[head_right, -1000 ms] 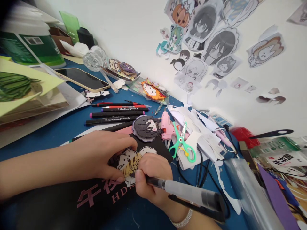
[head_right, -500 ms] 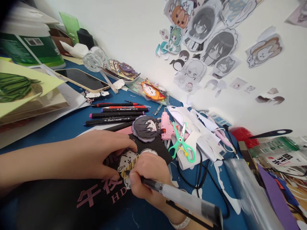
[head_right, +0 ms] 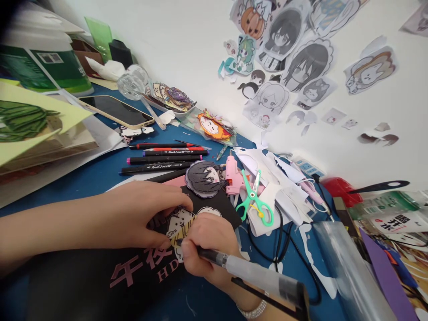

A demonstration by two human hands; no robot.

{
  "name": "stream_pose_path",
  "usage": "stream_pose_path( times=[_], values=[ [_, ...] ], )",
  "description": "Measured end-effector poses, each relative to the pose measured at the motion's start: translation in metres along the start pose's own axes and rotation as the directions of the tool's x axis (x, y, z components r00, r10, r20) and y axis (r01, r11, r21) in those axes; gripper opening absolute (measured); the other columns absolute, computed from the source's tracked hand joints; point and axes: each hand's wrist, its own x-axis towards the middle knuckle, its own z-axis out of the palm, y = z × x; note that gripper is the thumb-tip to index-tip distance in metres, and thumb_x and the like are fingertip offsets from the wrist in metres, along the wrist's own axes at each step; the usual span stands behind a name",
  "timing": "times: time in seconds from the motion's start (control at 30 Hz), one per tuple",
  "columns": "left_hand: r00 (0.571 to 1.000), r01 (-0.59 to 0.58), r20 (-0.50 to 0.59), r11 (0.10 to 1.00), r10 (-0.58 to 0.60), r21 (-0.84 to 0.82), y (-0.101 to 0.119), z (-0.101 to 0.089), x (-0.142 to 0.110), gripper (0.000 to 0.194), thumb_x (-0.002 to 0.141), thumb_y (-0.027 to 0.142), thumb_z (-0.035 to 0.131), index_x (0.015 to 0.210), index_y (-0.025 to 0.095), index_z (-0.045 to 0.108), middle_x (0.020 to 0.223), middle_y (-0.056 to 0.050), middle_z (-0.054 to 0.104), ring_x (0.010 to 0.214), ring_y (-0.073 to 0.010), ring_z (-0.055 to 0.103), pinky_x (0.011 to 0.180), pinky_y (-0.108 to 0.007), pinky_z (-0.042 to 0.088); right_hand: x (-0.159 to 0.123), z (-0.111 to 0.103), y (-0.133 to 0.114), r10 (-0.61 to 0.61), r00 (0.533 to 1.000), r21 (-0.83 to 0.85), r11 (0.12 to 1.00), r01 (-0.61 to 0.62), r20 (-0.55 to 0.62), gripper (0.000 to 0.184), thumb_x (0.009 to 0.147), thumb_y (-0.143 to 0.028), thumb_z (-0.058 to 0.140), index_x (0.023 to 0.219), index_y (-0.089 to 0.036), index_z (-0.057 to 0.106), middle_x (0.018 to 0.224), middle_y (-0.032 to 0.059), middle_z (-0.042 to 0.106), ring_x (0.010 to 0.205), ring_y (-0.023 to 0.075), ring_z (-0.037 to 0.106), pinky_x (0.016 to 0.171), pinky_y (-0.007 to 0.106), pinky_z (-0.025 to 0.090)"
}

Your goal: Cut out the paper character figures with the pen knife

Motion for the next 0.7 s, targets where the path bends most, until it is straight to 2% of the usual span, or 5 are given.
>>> stream_pose_path(
  times=[0.33, 0.5, 0.7],
  values=[
    [0.999, 0.026, 0.027, 1.000, -0.026, 0.000, 0.0018, -0.0028, 0.0010, 0.040, 0.071, 0.031, 0.084, 0.108, 0.032, 0.069, 0.094, 0.003, 0.072, 0.083, -0.0235, 0.070, 0.061, -0.029, 0.038, -0.0014, 0.0006, 0.0009, 0.009, 1.000, 0.027, 1.000, -0.009, 0.000, 0.023, 0.093, -0.009, 0.055, 0.078, -0.025, 0.051, 0.063, -0.0011, 0.057, 0.057, 0.0170, 0.057, 0.057, 0.030, 0.053],
    [1.000, 0.021, 0.011, 1.000, -0.021, 0.004, 0.0013, -0.0016, 0.0005, 0.040, 0.071, 0.031, 0.084, 0.108, 0.033, 0.069, 0.092, 0.004, 0.072, 0.081, -0.0223, 0.070, 0.061, -0.029, 0.038, -0.0015, -0.0007, 0.0007, 0.008, 0.999, 0.038, 0.999, -0.009, 0.043, 0.022, 0.097, -0.013, 0.055, 0.078, -0.025, 0.054, 0.063, -0.0009, 0.059, 0.058, 0.0171, 0.058, 0.058, 0.031, 0.055],
    [1.000, 0.016, 0.012, 1.000, -0.016, 0.004, 0.0011, -0.0022, 0.0010, 0.041, 0.071, 0.033, 0.085, 0.109, 0.032, 0.069, 0.094, 0.003, 0.073, 0.082, -0.0233, 0.071, 0.060, -0.030, 0.039, -0.0011, -0.0004, 0.0001, 0.010, 0.999, 0.036, 0.999, -0.011, 0.031, 0.024, 0.099, -0.015, 0.054, 0.078, -0.025, 0.052, 0.063, -0.0010, 0.058, 0.057, 0.0167, 0.058, 0.058, 0.030, 0.055]
  ],
)
